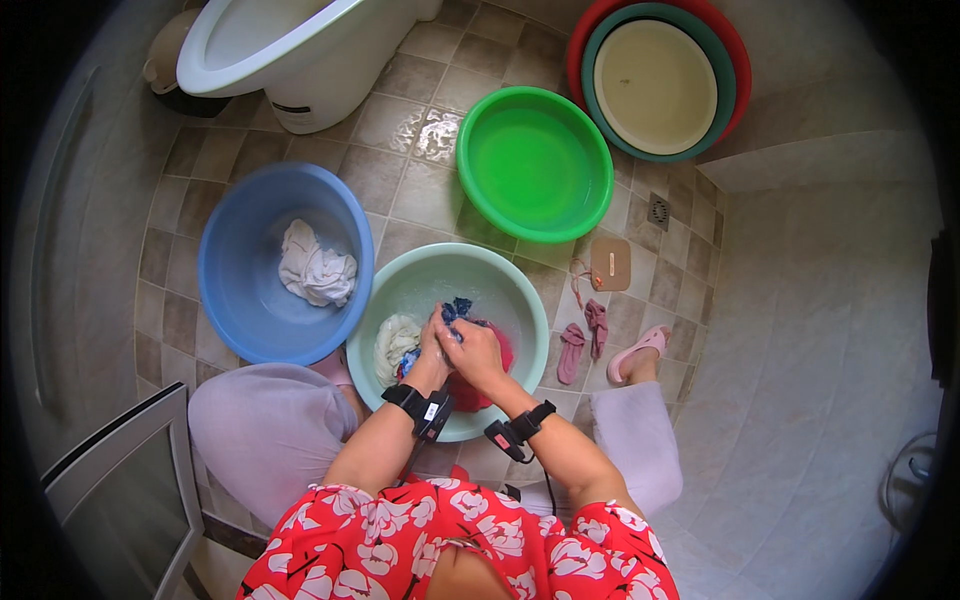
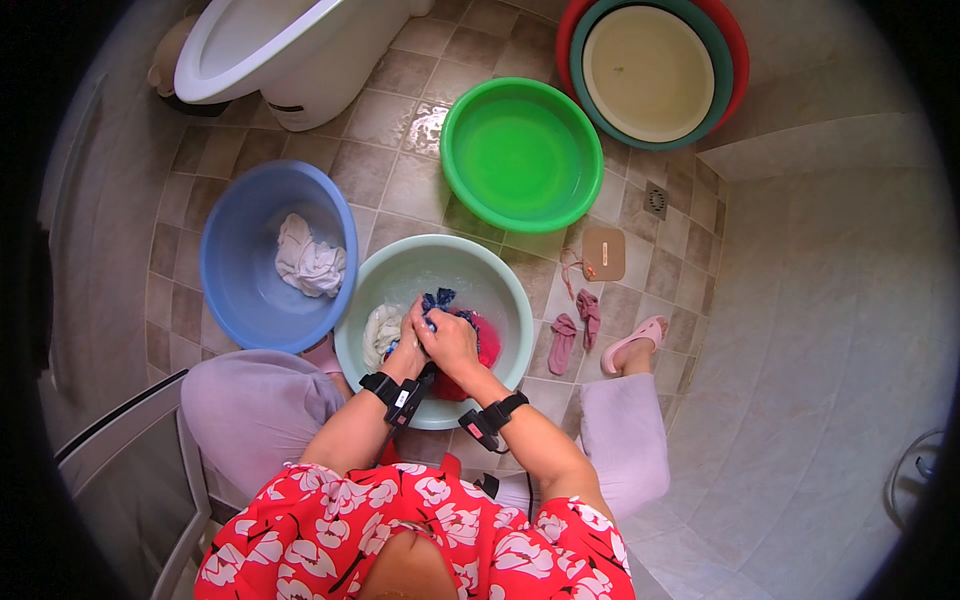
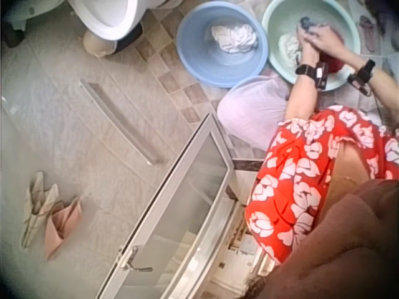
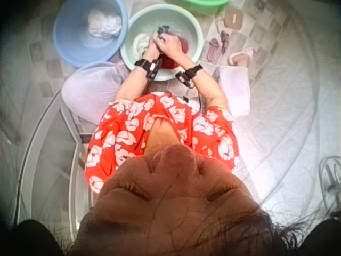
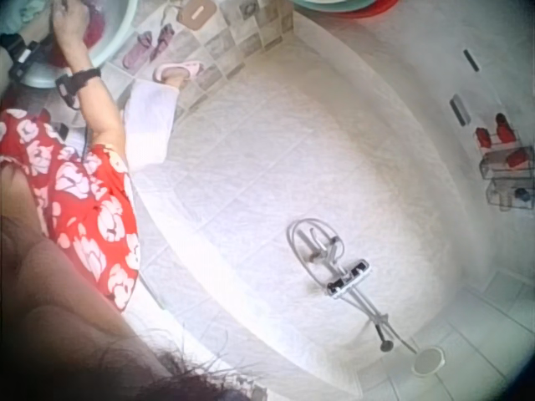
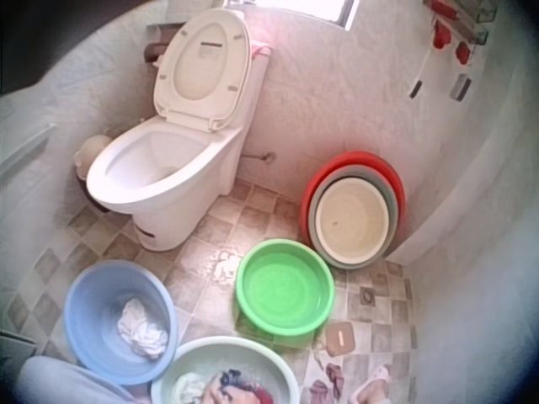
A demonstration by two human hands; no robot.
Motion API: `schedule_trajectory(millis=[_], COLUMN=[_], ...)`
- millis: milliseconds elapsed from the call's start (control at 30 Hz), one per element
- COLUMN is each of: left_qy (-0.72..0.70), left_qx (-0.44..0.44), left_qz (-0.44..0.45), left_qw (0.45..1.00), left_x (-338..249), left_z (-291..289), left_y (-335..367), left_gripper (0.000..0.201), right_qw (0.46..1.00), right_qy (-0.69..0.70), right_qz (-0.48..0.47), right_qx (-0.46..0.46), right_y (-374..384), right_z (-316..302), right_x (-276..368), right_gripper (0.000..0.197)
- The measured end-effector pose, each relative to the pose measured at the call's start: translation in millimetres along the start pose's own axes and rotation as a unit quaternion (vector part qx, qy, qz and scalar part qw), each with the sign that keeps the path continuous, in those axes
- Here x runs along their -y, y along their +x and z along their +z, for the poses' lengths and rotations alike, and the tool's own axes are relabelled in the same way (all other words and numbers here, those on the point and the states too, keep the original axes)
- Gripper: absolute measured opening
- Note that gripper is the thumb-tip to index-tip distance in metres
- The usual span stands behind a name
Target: The person washes clothes by hand in a basin of soapy water, then transfers a garment to a basin of clean water for rinsing.
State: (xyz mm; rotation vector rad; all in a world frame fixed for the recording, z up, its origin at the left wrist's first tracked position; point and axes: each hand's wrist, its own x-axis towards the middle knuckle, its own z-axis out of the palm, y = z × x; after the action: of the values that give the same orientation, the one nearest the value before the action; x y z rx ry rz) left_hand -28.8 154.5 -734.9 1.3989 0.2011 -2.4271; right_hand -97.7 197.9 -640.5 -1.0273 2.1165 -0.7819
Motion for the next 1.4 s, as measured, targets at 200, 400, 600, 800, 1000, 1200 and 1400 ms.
schedule_trajectory(millis=[200, 400, 600, 800, 1000, 1200, 1400], left_qy=[-0.006, 0.112, 0.203, 0.123, 0.091, 0.102, -0.053], left_qx=[-0.052, -0.174, -0.226, -0.22, -0.248, -0.173, -0.03], left_qz=[-0.005, 0.242, 0.26, 0.173, 0.11, 0.057, -0.066], left_qw=[0.999, 0.948, 0.917, 0.952, 0.958, 0.978, 0.996], left_x=[2.3, -28.5, -30.6, -19.6, -17.4, -18.3, -20.8], left_z=[5.6, 24.6, -4.9, -9.4, -12.8, -15.8, 9.2], left_y=[9.5, 7.8, 13.3, 18.7, 23.3, 24.0, -1.1], left_gripper=[0.036, 0.052, 0.059, 0.059, 0.061, 0.046, 0.04], right_qw=[0.994, 0.994, 0.957, 0.936, 0.915, 0.946, 0.996], right_qy=[-0.04, -0.018, -0.282, -0.333, -0.383, -0.321, 0.036], right_qz=[0.075, 0.083, -0.069, -0.1, -0.126, -0.019, 0.003], right_qx=[-0.068, -0.073, 0.004, 0.057, 0.026, 0.038, 0.077], right_y=[33.7, 43.5, 22.5, 37.4, 45.2, 43.8, 17.0], right_z=[14.2, 5.6, 28.0, 53.4, 62.8, 55.7, 6.6], right_x=[-42.8, -112.4, -114.2, -130.9, -121.2, -110.7, -51.5], right_gripper=[0.043, 0.038, 0.059, 0.042, 0.02, 0.036, 0.044])
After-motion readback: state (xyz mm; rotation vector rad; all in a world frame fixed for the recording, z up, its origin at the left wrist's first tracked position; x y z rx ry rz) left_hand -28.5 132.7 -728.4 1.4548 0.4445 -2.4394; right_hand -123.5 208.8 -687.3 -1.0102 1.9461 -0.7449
